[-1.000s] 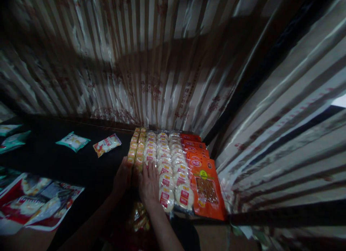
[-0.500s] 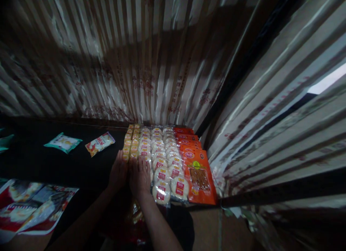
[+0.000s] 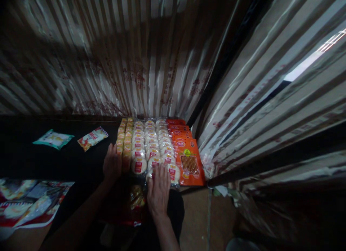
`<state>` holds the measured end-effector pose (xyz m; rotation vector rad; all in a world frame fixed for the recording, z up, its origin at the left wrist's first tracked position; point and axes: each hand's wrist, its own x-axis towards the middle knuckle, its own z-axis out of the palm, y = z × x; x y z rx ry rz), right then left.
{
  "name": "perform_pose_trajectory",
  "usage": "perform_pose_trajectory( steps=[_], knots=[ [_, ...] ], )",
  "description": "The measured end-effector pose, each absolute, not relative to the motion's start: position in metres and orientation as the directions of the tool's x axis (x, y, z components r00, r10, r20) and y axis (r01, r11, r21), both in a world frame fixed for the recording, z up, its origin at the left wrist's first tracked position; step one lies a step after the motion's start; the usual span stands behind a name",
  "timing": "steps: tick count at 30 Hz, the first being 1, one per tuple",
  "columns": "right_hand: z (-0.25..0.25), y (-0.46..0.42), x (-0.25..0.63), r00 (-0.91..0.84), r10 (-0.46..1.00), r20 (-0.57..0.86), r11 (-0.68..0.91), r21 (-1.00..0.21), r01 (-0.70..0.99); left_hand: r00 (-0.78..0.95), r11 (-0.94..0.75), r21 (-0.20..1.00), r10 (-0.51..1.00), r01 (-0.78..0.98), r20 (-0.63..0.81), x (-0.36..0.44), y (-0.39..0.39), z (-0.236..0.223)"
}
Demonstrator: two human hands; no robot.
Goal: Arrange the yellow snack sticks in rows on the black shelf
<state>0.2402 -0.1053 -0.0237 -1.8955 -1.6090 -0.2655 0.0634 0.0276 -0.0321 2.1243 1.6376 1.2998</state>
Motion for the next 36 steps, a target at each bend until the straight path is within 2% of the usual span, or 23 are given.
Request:
perform_pose_trajectory(
  steps=[3, 6, 10, 12, 18, 26, 30, 36],
  knots=[
    [-0.037, -0.124, 0.254, 0.25, 0.798, 0.549, -0.1, -0.289, 0.952, 0.092, -0.46, 0.516, 0.804, 0.723, 0.588, 0.068, 0.012, -0.021],
    [-0.045, -0.129, 0.261, 0.266, 0.79, 0.552, -0.132, -0.271, 0.953, 0.257, -0.59, 0.407, 0.736, 0.698, 0.626, 0.079, -0.018, -0.02],
    [-0.049, -0.123, 0.268, 0.276, 0.799, 0.535, -0.157, -0.257, 0.954, 0.536, -0.736, 0.288, 0.655, 0.613, 0.533, 0.103, -0.056, -0.034],
    [-0.05, -0.121, 0.27, 0.288, 0.806, 0.517, -0.177, -0.254, 0.951, 0.598, -0.772, 0.257, 0.619, 0.581, 0.509, 0.114, -0.064, -0.042],
    [-0.052, -0.119, 0.276, 0.284, 0.833, 0.474, -0.175, -0.261, 0.949, 0.636, -0.793, 0.179, 0.582, 0.583, 0.507, 0.133, -0.061, -0.057],
    [-0.055, -0.12, 0.277, 0.337, 0.794, 0.506, -0.146, -0.378, 0.914, 0.654, -0.835, 0.206, 0.532, 0.51, 0.538, 0.14, -0.064, -0.062],
    [-0.058, -0.119, 0.278, 0.328, 0.781, 0.532, -0.132, -0.373, 0.919, 0.639, -0.861, 0.196, 0.484, 0.469, 0.598, 0.143, -0.065, -0.063],
    [-0.061, -0.119, 0.279, 0.348, 0.773, 0.531, -0.169, -0.357, 0.919, 0.67, -0.859, 0.196, 0.495, 0.473, 0.553, 0.137, -0.064, -0.063]
  ],
)
